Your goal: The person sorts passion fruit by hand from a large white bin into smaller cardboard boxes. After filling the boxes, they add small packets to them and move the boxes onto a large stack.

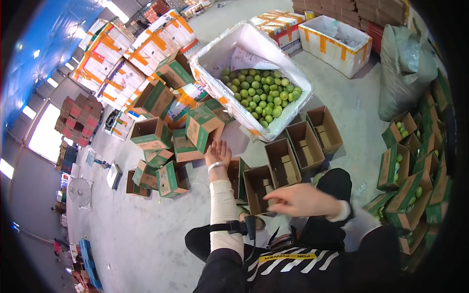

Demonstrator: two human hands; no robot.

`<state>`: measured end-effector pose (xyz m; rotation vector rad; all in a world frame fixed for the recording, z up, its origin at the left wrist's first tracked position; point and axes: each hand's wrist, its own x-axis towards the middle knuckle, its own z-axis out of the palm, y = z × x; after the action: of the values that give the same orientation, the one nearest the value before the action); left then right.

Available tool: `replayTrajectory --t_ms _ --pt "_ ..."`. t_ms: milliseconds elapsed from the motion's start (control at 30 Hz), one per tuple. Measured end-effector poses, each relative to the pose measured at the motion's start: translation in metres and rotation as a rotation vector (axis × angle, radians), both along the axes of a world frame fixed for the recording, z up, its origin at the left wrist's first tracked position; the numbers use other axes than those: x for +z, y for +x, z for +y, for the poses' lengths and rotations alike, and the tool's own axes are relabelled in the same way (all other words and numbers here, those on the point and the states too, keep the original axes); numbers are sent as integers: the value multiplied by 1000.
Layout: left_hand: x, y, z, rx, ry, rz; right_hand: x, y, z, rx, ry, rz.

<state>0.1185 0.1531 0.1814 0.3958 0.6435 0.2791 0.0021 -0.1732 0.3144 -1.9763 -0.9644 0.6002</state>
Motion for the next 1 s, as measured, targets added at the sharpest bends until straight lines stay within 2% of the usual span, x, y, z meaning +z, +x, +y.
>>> replayTrajectory --t_ms 33,67,133,167,233,267,333,433,467,533,567,667,733,800,833,900,933,1000 --pt "18 2 -8 -2 8 -12 -23 -9 21 -25 119 -5" --pt "31 2 -16 -45 22 -28 -32 -16 33 -28 126 -14" --pt "43 -1 -27 -91 38 -50 -36 -31 48 -138 408 45" --pt "45 -4 -32 -152 87 -28 -24 -43 50 -138 410 42" --pt "35 -11 -40 -229 159 17 5 -69 52 48 395 -288" --pt "27 -14 -45 -236 156 6 7 -87 59 14 319 -419" --pt "7 -27 -59 -311 131 132 4 -99 63 2 298 -416" --pt "-39 -57 -74 -445 272 213 -16 -118 71 -84 351 -384" --pt "-45 -70 -80 -484 346 277 -19 -119 71 -85 347 -397" --pt "-51 -92 -87 -554 418 363 -29 -123 70 -182 219 -257" --pt "-53 -102 -88 -619 493 458 -38 -120 71 -129 241 -181" --pt "-54 -117 -76 -631 489 402 -48 -123 78 -118 260 -192" --pt "-48 -117 -61 -437 346 363 -49 -121 78 -80 264 -105" --pt "-41 -110 -34 -312 152 219 -55 -120 71 -43 364 -198" --pt "-33 -110 -31 -309 139 218 -69 -119 70 -41 418 -230" --pt "-7 -104 -36 202 -97 -39 -74 -111 76 -51 467 -268" --pt "-6 -104 -38 198 -106 -41 -74 -110 80 -71 530 -294" --pt "-7 -103 -39 -66 -8 95 -48 -96 82 -42 486 -312"
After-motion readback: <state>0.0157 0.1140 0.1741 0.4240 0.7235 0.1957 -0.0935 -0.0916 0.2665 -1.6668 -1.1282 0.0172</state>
